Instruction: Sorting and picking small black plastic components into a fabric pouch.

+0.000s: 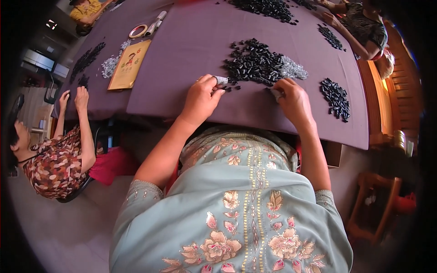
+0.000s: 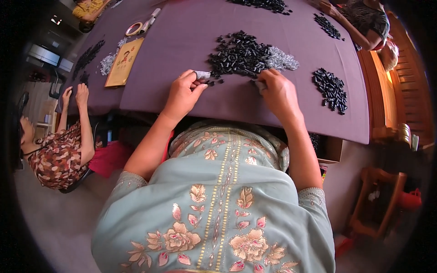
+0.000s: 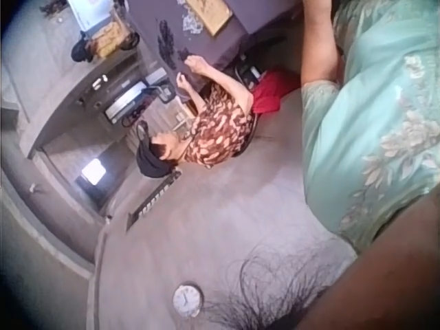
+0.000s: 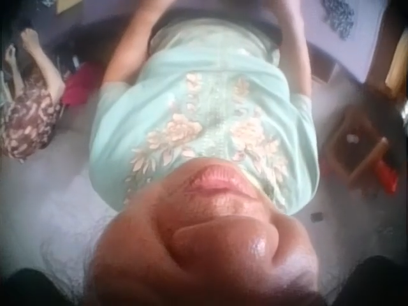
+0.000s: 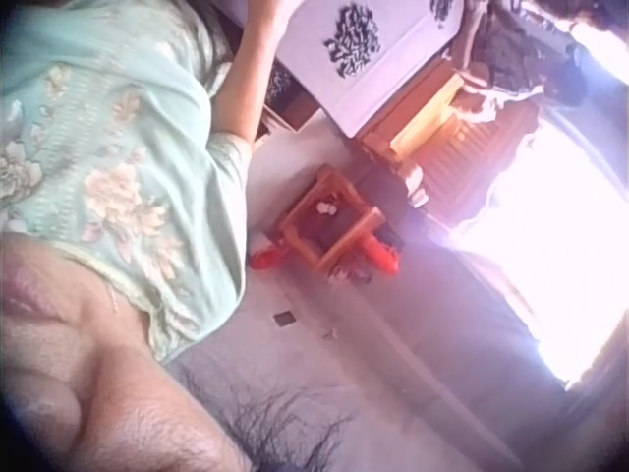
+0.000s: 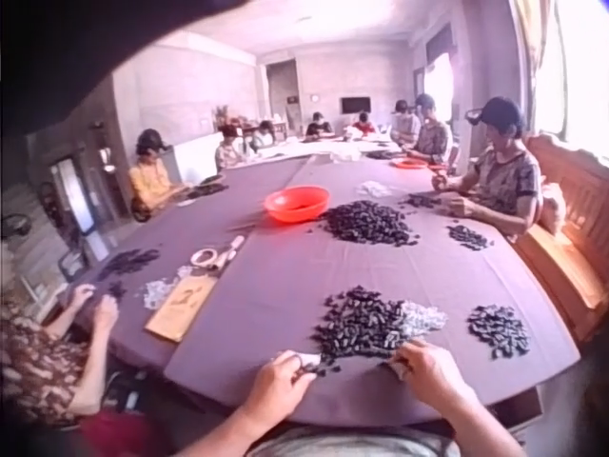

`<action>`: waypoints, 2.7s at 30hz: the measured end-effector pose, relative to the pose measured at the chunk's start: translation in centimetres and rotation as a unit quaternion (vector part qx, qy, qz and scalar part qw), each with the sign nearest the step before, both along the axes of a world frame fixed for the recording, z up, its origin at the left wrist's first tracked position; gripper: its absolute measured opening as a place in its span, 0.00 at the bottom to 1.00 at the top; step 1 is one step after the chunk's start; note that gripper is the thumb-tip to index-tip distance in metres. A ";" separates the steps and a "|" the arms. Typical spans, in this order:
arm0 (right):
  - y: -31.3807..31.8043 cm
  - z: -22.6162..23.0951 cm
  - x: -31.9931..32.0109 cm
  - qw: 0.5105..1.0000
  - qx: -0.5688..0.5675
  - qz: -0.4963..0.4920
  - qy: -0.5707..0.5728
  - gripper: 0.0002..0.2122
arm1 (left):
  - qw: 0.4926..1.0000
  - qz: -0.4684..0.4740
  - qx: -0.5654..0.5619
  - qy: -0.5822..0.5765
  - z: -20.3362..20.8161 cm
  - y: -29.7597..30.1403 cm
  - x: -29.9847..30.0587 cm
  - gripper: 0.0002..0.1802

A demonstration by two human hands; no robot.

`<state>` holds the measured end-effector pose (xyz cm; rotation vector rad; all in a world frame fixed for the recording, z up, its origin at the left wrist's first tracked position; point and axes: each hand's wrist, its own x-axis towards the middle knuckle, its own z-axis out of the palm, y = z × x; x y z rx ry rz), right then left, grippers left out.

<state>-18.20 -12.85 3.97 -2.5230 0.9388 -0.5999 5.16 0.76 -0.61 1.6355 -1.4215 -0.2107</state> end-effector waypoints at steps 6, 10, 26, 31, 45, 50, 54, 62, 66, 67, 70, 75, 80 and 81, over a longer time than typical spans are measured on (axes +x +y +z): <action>-2.3 -1.0 -1.8 0.997 0.061 -0.037 -0.042 0.12 | 1.000 0.002 0.008 -0.012 0.7 -0.4 -1.0 0.09; -2.4 -1.0 -1.6 0.992 0.066 -0.052 -0.094 0.13 | 0.993 0.016 0.005 -0.115 0.9 -0.4 -0.6 0.09; -2.4 -0.1 -2.0 0.995 0.053 -0.058 -0.055 0.12 | 0.987 -0.024 -0.070 -0.145 1.1 -2.0 -3.9 0.08; -2.3 -0.6 -1.7 0.996 0.017 -0.049 -0.075 0.14 | 0.969 -0.102 -0.121 -0.192 2.2 -4.6 -6.6 0.02; -2.4 -1.2 -1.5 0.998 -0.046 -0.029 -0.036 0.17 | 0.968 -0.107 -0.067 -0.219 0.7 -3.9 -5.9 0.08; -2.4 -1.2 -1.4 0.998 -0.040 -0.033 -0.042 0.15 | 0.966 -0.092 -0.062 -0.234 0.7 -3.8 -5.9 0.09; -2.3 -0.8 -1.6 0.998 -0.016 -0.047 -0.025 0.12 | 0.962 -0.080 -0.071 -0.252 0.6 -3.6 -5.8 0.08; -2.3 -0.6 -1.8 0.998 -0.009 -0.064 0.015 0.07 | 0.962 -0.091 -0.056 -0.252 0.6 -3.6 -5.7 0.09; -2.1 -0.4 -2.0 0.996 0.051 -0.065 -0.042 0.06 | 0.979 -0.062 -0.096 -0.166 0.6 -3.0 -5.9 0.08; -1.8 0.1 -1.8 0.990 0.093 -0.069 -0.075 0.06 | 0.979 -0.061 -0.097 -0.167 0.8 -2.7 -5.9 0.08; -0.9 0.9 -0.9 0.952 0.258 -0.032 -0.163 0.07 | 0.995 -0.065 -0.050 -0.059 1.3 -2.1 -6.3 0.07; 0.6 0.1 0.6 0.921 0.344 0.034 -0.181 0.07 | 0.896 -0.150 0.084 0.410 0.8 -2.3 -6.0 0.05; 0.5 0.6 0.6 0.899 0.361 0.068 -0.238 0.06 | 0.842 -0.164 0.056 0.510 1.0 -1.8 -5.3 0.09; 0.3 0.6 0.5 0.896 0.365 0.067 -0.242 0.07 | 0.843 -0.165 0.054 0.508 1.1 -1.6 -5.2 0.09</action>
